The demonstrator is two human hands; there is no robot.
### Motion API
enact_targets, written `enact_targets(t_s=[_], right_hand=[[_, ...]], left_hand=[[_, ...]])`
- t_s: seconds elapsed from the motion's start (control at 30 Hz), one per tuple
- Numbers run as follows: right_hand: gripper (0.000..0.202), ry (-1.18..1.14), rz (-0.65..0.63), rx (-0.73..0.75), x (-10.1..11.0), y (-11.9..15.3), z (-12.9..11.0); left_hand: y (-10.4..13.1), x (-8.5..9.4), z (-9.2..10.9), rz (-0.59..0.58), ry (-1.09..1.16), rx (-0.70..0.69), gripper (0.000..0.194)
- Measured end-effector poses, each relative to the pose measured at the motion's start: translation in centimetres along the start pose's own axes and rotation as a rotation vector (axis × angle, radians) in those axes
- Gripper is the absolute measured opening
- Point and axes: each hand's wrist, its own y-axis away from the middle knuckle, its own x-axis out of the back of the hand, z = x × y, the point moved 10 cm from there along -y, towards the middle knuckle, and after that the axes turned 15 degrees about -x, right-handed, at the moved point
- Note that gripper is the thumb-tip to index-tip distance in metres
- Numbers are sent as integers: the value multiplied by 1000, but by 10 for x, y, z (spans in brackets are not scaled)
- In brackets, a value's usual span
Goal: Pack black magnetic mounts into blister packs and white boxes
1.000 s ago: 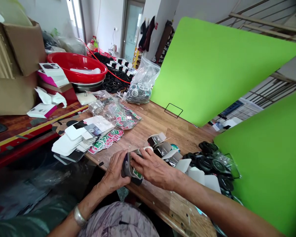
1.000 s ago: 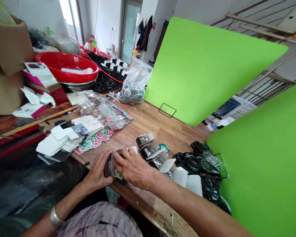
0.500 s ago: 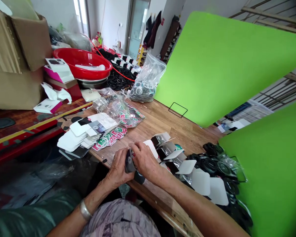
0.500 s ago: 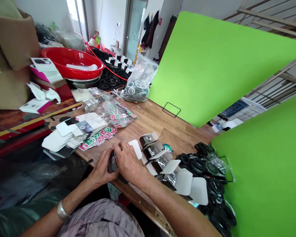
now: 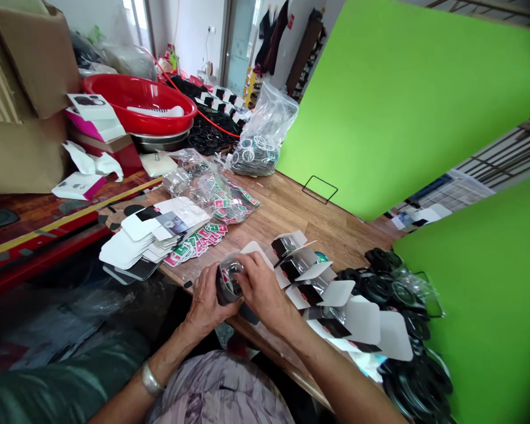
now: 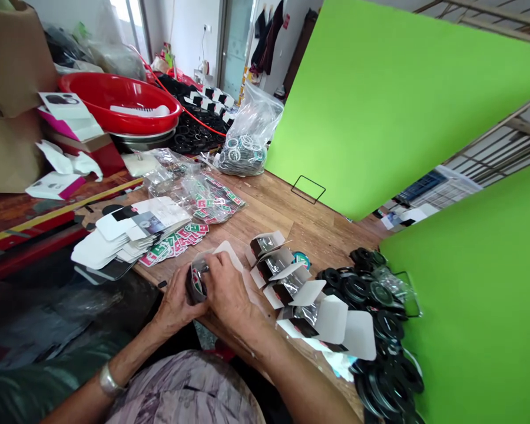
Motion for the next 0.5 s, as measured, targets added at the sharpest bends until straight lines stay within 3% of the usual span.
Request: enact_targets(t_s=[0.13, 0.33, 0.4, 0.5], right_hand=[[7, 212, -96, 109, -20, 3, -16], [14, 346, 62, 247, -37, 14, -31], [18, 314, 141, 311, -30, 27, -37], [22, 139, 312, 340, -4, 55, -32]], left_hand=[[8, -2, -6, 1, 21, 24, 70], [18, 2, -16, 35, 38, 98, 49], [15, 5, -19, 31, 52, 109, 45], [-2, 8, -22, 2, 94, 106, 54]])
